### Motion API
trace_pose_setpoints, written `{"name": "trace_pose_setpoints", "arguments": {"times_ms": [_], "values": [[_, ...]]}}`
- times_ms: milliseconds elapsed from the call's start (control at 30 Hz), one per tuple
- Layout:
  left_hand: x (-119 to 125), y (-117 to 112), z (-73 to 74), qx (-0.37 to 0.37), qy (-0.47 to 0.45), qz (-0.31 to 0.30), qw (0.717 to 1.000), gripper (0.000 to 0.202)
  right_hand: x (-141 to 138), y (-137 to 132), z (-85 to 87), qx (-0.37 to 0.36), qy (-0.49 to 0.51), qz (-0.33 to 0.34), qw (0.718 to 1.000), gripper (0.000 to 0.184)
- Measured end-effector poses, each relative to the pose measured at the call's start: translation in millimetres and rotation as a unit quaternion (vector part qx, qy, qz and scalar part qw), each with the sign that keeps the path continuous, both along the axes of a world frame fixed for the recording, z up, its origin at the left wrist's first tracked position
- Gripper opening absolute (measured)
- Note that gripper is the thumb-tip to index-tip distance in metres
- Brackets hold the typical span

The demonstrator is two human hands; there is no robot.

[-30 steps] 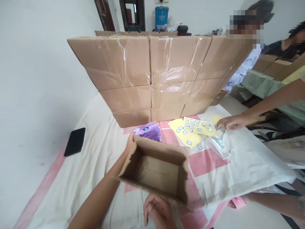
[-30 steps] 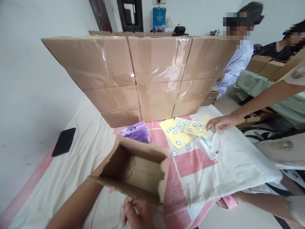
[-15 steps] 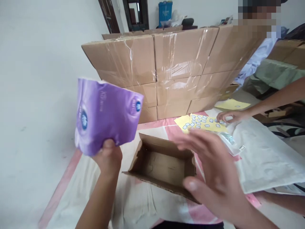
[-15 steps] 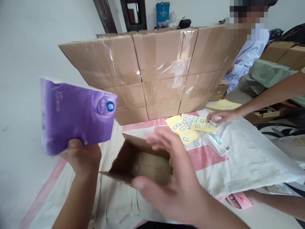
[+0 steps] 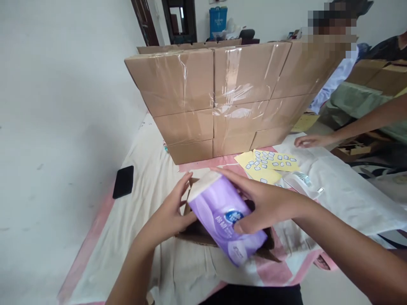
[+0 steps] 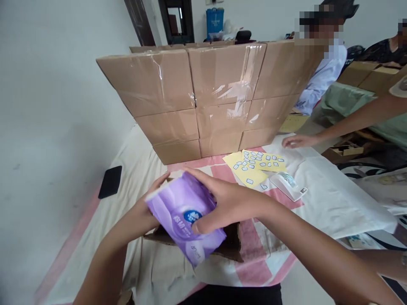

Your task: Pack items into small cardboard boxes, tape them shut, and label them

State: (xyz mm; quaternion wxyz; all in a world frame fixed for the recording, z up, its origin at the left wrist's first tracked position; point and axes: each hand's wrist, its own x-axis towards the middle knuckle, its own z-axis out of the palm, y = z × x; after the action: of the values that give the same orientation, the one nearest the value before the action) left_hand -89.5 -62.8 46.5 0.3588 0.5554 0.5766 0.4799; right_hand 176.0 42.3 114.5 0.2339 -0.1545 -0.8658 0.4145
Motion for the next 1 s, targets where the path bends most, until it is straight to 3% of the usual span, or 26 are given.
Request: {"name": "trace_pose_setpoints", "arguments": {"times_ms": [67, 233, 367, 467, 567, 767, 1000], "values": [[-4, -2, -13.4, -0.048, -0.025, -0.043, 0.998, 0.083, -3, -1, -9.9, 0.065, -0.042, -0.007, 0.997, 0.1], [-18, -5, -29.7, -0.092, -0.073, -0.034, 0.992, 0.057, -20, -5, -19.0, 0.197, -0.095, -0.002, 0.976, 0.107], [-22, -13, -34.7, -0.089, -0.125, -0.034, 0.988, 0.038, -32, -16, -12.8, 0.29, -0.179, 0.005, 0.94, 0.099], [-19, -20, -34.8, -0.1, -0.141, -0.029, 0.985, 0.036, -36, -26, -9.6, 0.371, -0.241, 0.019, 0.897, 0.089], [-15, -23, -32.9, -0.108, -0.137, -0.029, 0.984, 0.037, -40, -29, -14.4, 0.403, -0.282, 0.074, 0.867, 0.081], [-9, -23, -32.4, -0.09, -0.134, -0.014, 0.987, 0.036, -58, -23, -51.3, 0.459, -0.386, 0.137, 0.788, 0.044], [-8, -26, -39.6, -0.087, -0.148, -0.009, 0.985, 0.035, -61, -26, -86.2, 0.505, -0.369, 0.129, 0.769, 0.034]]}}
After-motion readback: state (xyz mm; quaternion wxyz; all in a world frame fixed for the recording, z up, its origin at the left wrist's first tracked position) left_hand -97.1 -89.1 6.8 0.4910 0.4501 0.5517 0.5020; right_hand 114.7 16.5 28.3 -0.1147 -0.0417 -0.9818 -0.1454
